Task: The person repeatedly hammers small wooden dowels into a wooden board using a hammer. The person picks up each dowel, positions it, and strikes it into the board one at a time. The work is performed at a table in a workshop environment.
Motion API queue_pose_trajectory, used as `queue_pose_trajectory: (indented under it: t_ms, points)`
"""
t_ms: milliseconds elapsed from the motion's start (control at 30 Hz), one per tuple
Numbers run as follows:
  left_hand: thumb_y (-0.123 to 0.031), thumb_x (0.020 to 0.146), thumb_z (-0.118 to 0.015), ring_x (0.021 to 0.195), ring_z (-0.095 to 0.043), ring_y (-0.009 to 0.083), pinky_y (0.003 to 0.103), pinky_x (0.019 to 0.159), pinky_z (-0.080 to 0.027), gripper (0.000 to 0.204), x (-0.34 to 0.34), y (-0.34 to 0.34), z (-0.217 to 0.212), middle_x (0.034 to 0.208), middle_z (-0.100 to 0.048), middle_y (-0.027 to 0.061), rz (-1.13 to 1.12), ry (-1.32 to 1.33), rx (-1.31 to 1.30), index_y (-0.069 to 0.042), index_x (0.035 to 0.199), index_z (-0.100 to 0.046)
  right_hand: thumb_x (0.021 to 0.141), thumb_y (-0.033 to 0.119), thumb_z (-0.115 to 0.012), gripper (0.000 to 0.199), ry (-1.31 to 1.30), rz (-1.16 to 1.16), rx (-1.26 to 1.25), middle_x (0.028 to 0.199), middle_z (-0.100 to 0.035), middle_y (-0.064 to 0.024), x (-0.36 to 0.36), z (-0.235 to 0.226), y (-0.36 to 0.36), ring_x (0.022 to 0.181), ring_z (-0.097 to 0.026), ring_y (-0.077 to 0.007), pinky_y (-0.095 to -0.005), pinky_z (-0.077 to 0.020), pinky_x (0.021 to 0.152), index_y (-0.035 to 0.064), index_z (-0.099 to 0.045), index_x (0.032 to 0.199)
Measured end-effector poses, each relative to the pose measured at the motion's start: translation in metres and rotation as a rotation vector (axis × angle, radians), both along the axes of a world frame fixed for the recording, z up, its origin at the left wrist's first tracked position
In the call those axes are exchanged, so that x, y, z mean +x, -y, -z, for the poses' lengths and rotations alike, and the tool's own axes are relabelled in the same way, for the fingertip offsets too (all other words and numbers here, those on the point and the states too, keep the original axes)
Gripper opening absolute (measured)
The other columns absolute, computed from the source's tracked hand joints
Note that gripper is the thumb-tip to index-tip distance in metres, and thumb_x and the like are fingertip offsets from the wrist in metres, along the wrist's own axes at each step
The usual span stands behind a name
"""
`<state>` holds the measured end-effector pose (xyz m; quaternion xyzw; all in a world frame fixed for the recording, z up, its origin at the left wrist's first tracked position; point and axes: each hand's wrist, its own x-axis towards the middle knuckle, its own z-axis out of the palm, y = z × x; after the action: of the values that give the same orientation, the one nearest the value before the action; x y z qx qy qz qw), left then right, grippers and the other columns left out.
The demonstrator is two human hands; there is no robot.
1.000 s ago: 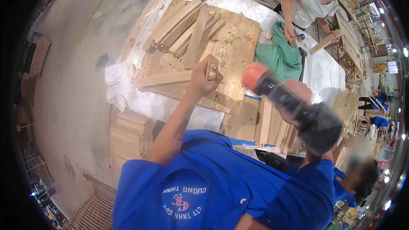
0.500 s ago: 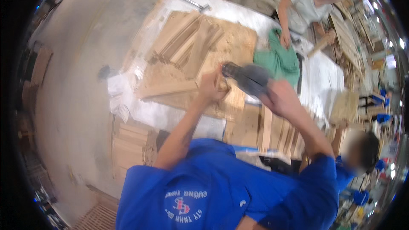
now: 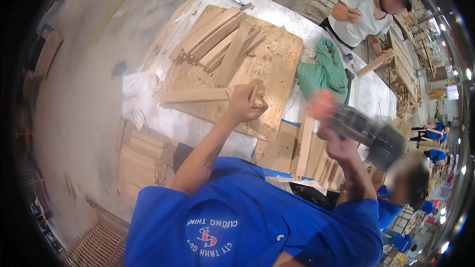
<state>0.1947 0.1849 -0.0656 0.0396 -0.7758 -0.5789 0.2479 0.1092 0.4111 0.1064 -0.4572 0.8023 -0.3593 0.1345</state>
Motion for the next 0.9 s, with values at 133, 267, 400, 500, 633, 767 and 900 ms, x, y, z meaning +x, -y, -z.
queue_pose_trajectory:
  t_ms: [133,267,400,500,633,767,900]
  points:
    - [-0.013,0.070,-0.069,0.057,-0.058,0.0177,0.032,0.057,-0.047,0.020,0.015,-0.017,0.005,0.067,-0.057,0.0118,-0.107,-0.129,0.042,-0.004,0.085,-0.060,0.088,0.022,-0.070,0.025,-0.200,-0.145,0.177,0.075,-0.064,-0.0210,0.011,0.031,-0.004,0.069,-0.067,-0.0362,-0.0428,-0.0517,0.060,0.0115,-0.063,0.110]
    - [-0.013,0.071,-0.068,0.055,-0.052,0.0187,0.033,0.055,-0.044,0.018,0.016,-0.003,0.006,0.064,-0.052,0.0098,-0.113,-0.175,0.033,-0.004,0.081,-0.056,0.090,0.027,-0.066,0.025,-0.393,-0.105,0.333,0.070,-0.065,-0.0161,0.023,0.000,0.000,0.065,-0.066,-0.0364,-0.0435,-0.0533,0.062,0.0105,-0.062,0.108]
    - [-0.015,0.072,-0.071,0.056,-0.052,0.0228,0.034,0.056,-0.044,0.020,0.019,0.005,-0.006,0.067,-0.055,0.0085,-0.130,-0.114,0.043,-0.004,0.082,-0.056,0.093,0.013,-0.055,0.029,-0.392,-0.248,0.200,0.077,-0.067,-0.0160,0.048,-0.067,0.036,0.071,-0.067,-0.0344,-0.0441,-0.0538,0.065,0.0108,-0.058,0.121]
    - [-0.015,0.073,-0.072,0.059,-0.057,0.0250,0.034,0.058,-0.047,0.022,0.017,-0.005,-0.006,0.070,-0.060,0.0098,-0.065,-0.227,0.031,-0.004,0.086,-0.058,0.092,0.021,-0.061,0.017,-0.126,-0.226,0.212,0.068,-0.064,-0.0144,0.022,0.023,0.011,0.065,-0.066,-0.0366,-0.0456,-0.0518,0.062,0.0091,-0.056,0.103]
    - [-0.016,0.072,-0.074,0.062,-0.066,0.0263,0.034,0.058,-0.049,0.031,0.019,-0.001,0.000,0.071,-0.065,0.0127,-0.125,-0.243,-0.103,-0.005,0.101,-0.067,0.083,0.031,-0.071,0.030,-0.155,-0.059,0.151,0.071,-0.064,-0.0146,0.039,-0.011,0.009,0.063,-0.064,-0.0374,-0.0474,-0.0493,0.059,0.0088,-0.055,0.096]
    - [-0.016,0.072,-0.073,0.066,-0.068,0.0302,0.034,0.059,-0.049,0.033,0.010,0.001,-0.013,0.072,-0.065,0.0136,-0.127,-0.035,0.001,-0.005,0.102,-0.066,0.082,0.022,-0.072,0.030,-0.253,-0.159,0.257,0.073,-0.064,-0.0191,0.019,0.020,0.010,0.066,-0.063,-0.0409,-0.0493,-0.0497,0.062,0.0046,-0.056,0.101]
    - [-0.017,0.071,-0.073,0.066,-0.068,0.0319,0.035,0.059,-0.050,0.031,0.020,-0.021,0.009,0.072,-0.064,0.0136,-0.216,-0.240,-0.168,-0.004,0.098,-0.065,0.079,0.025,-0.079,0.049,-0.228,-0.173,0.221,0.077,-0.066,-0.0203,0.029,0.022,-0.011,0.070,-0.065,-0.0385,-0.0418,-0.0523,0.060,0.0047,-0.060,0.120]
